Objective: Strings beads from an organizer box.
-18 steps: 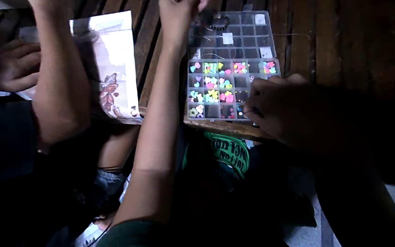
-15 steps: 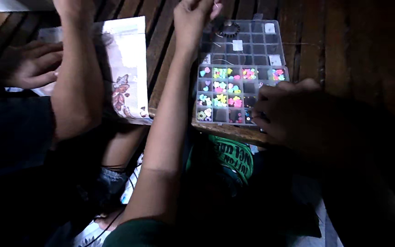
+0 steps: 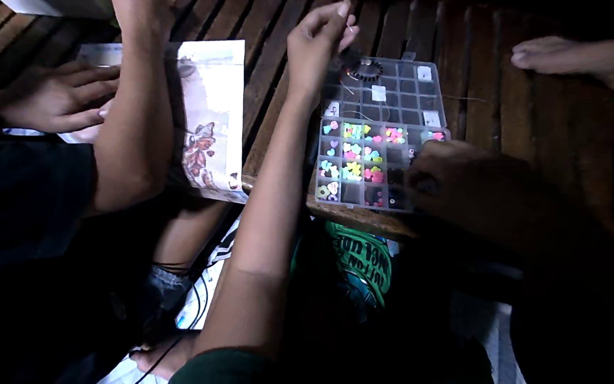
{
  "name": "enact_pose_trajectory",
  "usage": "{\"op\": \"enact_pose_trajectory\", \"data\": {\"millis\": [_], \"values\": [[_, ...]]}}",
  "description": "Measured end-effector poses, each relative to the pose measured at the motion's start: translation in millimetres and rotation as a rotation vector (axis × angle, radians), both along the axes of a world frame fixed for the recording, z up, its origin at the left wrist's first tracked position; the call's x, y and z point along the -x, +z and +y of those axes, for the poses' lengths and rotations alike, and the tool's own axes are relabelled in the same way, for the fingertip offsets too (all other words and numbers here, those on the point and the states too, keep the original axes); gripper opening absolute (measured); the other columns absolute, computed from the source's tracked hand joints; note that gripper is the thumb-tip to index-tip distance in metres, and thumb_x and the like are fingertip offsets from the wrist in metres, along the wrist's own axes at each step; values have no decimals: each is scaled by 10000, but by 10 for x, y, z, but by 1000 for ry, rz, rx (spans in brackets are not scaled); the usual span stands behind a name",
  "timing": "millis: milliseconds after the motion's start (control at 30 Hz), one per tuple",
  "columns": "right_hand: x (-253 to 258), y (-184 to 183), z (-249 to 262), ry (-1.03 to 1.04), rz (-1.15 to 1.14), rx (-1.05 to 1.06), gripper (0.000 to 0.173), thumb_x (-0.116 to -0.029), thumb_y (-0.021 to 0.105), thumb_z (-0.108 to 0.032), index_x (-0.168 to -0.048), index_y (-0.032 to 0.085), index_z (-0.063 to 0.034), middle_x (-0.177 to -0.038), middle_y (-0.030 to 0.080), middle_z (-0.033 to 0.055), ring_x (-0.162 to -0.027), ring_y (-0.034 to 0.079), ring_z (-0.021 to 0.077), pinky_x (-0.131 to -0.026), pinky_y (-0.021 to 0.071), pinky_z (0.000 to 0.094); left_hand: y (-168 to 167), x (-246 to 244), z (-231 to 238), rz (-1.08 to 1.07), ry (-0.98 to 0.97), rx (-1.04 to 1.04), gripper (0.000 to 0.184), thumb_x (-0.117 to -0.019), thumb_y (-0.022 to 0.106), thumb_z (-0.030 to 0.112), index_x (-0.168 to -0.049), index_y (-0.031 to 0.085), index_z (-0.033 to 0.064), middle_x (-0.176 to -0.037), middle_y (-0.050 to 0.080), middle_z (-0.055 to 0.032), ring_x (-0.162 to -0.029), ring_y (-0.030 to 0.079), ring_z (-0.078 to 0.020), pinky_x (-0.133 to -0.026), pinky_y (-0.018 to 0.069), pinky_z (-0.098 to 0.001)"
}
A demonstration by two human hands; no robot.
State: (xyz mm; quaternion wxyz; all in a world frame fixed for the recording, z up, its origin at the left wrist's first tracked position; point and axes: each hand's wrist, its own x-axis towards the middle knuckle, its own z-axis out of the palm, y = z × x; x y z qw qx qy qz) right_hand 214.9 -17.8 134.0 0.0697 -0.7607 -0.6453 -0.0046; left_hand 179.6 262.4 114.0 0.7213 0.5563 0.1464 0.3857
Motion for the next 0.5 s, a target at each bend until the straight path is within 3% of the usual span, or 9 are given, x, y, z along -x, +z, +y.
{"op": "enact_pose_trajectory", "data": {"millis": [33, 67, 133, 200, 233, 300, 500], "values": [[-78, 83, 34, 31, 52, -59, 94, -896, 664, -236, -923, 704, -155, -919, 651, 31, -790, 646, 205, -628, 545, 414, -1, 2, -6, -16, -4, 26, 184, -1044, 556, 51, -1147, 611, -91, -979, 667, -117, -853, 691, -126, -826, 597, -263], [-67, 254, 132, 18, 176, -93, 85, -906, 650, -144, -930, 689, -73, -893, 645, 82, -750, 622, 218, -619, 517, 424, 0, 7, -11, -23, -9, 50, 180, -1043, 554, 47, -1146, 610, -89, -974, 660, -110, -843, 684, -119, -822, 594, -258], [-112, 542, 360, -107, 354, -135, 63, -932, 651, -91, -956, 661, -34, -863, 649, 90, -715, 606, 169, -637, 505, 391, 6, 20, -20, -16, -16, 68, 175, -1043, 556, 51, -1145, 611, -80, -976, 655, -102, -836, 675, -107, -818, 586, -248], [-270, 555, 601, -158, 546, -350, 64, -892, 675, -92, -949, 649, -105, -885, 664, -55, -724, 606, -23, -672, 529, 177, 16, 34, -24, -2, -23, 47, 184, -1043, 559, 55, -1156, 616, -78, -1004, 657, -101, -852, 674, -103, -825, 583, -247], [-329, 511, 724, -146, 710, -474, 127, -873, 682, -22, -937, 628, -118, -895, 690, -92, -747, 652, -39, -711, 575, 154, 12, 35, -22, 7, -32, 29, 189, -1043, 560, 59, -1162, 619, -75, -1009, 658, -98, -857, 673, -101, -827, 583, -249], [-391, 350, 913, -153, 964, -652, 197, -894, 643, 65, -922, 595, -123, -886, 711, -98, -764, 692, 9, -760, 613, 213, -12, 31, -27, 33, -66, 1, 194, -1044, 559, 62, -1171, 629, -67, -983, 672, -81, -845, 670, -92, -817, 579, -250], [-518, -51, 946, -332, 1056, -740, 118, -925, 697, -7, -1005, 652, -82, -870, 708, -88, -783, 693, -3, -788, 598, 198, 74, 84, -112, 122, -243, -85, 160, -1026, 578, 41, -1135, 657, -45, -936, 671, -33, -812, 649, -60, -793, 565, -225]]}}
